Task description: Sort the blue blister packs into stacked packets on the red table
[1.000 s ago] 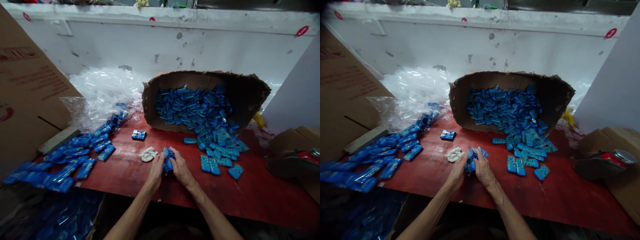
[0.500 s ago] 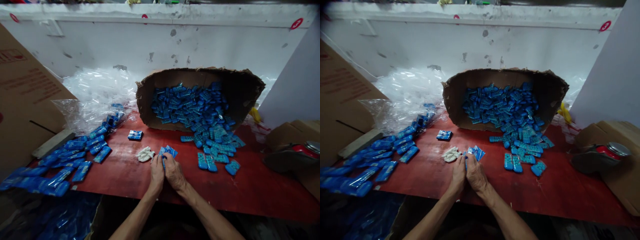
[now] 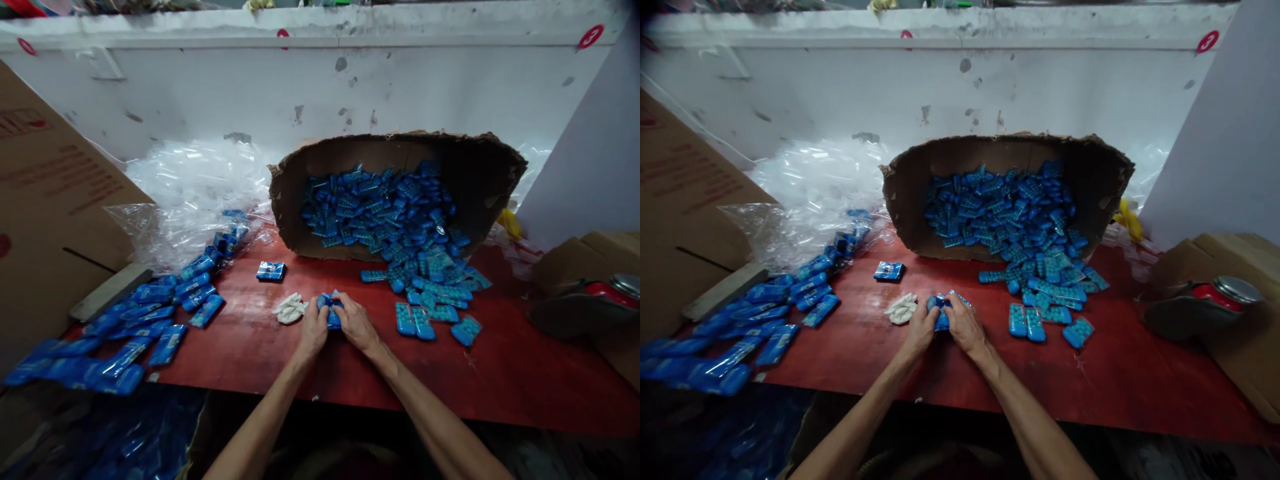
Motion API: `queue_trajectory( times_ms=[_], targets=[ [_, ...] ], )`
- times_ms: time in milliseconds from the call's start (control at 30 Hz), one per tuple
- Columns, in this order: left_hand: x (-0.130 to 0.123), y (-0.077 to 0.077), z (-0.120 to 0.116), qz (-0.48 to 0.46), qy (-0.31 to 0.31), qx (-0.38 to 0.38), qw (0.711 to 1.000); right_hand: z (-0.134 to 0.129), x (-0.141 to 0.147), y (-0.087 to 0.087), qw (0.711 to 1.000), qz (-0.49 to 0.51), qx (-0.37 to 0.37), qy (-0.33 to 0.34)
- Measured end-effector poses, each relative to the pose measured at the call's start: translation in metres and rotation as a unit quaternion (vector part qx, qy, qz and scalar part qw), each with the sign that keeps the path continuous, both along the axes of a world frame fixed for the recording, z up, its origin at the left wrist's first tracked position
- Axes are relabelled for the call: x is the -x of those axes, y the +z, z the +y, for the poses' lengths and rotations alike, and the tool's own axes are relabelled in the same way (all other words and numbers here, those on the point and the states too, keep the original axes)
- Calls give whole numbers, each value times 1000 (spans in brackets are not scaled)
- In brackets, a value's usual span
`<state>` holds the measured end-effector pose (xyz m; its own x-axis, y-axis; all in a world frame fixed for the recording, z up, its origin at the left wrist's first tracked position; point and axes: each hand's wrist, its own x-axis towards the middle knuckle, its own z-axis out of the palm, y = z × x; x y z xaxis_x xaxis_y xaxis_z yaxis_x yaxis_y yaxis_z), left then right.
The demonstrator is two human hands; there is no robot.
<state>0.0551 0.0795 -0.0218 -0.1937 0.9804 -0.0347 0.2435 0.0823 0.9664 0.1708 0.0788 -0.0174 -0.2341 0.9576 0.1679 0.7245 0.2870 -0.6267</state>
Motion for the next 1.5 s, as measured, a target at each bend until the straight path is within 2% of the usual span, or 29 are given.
queue_trajectory(
  times_ms=[133,200,233,333,367,433,533,600,667,767,833,967,1067,1167,1333,1400,1500],
  targets=[
    [0,3,10,94,-48,-2,994,9,2,-2,998,-57,13,-27],
    [-1,4,6,191,-70,-12,979,10,4,-3,996,-85,16,-38],
    [-2,4,2,263,-82,-18,961,10,4,-4,994,-95,16,-41],
    [-3,1,-14,471,-107,-42,875,7,1,-2,993,-113,11,-34],
    [-3,-1,-20,504,-108,-52,856,6,-2,-1,993,-115,10,-27],
    [-4,-4,-30,528,-106,-76,839,3,-6,3,993,-116,1,-27],
    [-3,-2,-40,511,-93,-106,848,-1,-9,10,992,-101,-46,-65],
    [5,5,-43,503,-67,-126,852,-1,-4,17,992,-83,-81,-58],
    [21,14,-45,509,-20,-126,851,0,10,24,993,-74,-93,3],
    [52,20,-39,501,41,-65,862,7,39,32,987,-93,-62,112],
    [70,17,-30,460,23,-34,887,14,58,33,981,-105,-28,160],
    [96,2,-4,289,-63,-6,955,28,80,24,973,-100,-7,209],
    [105,-6,10,232,-74,11,970,36,82,16,970,-100,1,221],
    [106,-6,10,238,-51,13,970,39,78,14,967,-114,9,226],
    [92,1,-9,299,-5,-39,953,32,72,22,972,-140,-7,186],
    [87,-1,-19,383,-2,-65,922,23,71,22,974,-146,-12,170],
    [85,-9,-33,503,-45,-99,857,8,70,16,975,-152,-10,161]
  ],
)
